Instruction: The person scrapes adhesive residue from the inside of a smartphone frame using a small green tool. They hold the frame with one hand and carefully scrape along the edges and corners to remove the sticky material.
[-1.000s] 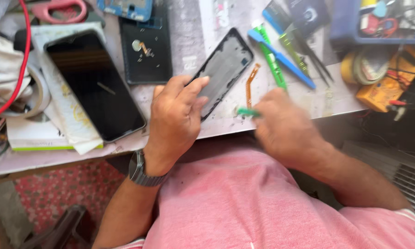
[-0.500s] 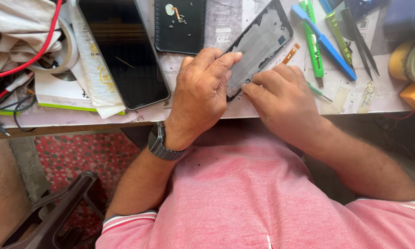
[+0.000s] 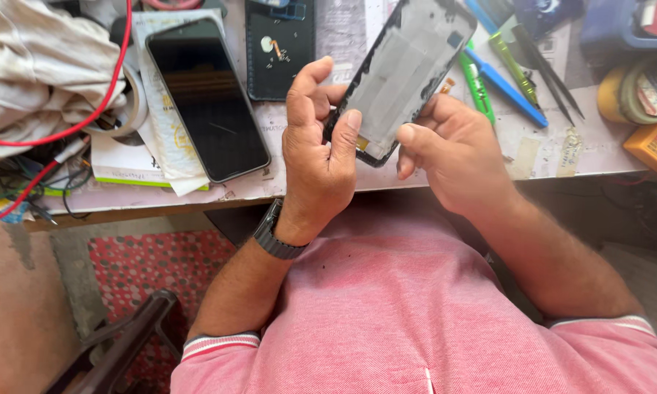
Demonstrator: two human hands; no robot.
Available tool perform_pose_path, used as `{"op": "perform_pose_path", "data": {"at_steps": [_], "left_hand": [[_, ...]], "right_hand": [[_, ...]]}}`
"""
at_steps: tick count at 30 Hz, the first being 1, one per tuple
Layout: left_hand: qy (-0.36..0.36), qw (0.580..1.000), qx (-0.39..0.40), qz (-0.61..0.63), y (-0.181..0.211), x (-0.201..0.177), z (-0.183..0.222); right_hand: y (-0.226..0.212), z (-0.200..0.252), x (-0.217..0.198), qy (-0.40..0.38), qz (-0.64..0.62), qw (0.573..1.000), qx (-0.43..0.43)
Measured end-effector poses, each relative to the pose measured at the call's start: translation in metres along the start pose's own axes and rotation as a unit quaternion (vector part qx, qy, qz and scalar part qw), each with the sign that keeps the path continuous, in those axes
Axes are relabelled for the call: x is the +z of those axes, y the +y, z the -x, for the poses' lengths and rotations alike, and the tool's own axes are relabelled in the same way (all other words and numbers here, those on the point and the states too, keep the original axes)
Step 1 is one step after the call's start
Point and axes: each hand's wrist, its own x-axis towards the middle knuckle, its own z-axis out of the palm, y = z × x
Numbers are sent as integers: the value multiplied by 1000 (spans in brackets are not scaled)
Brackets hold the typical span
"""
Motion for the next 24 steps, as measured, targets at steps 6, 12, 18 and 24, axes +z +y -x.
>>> {"op": "perform_pose_path", "data": {"at_steps": [6,12,18,24], "left_hand": [[-197,940,-160,229,4,-16,-25],[-194,838,-278,427,-6,-5,-35],[-148,874,-233,400,-19,2,-34],[-104,904,-200,364,-21,11,-19]], "right_hand": [[-19,-3,-14,-52,34,998,24],[-31,-13,-8,-35,155,987,36],[-27,-4,2,47,357,932,-34],[-21,-8,4,67,505,846,-156]]}}
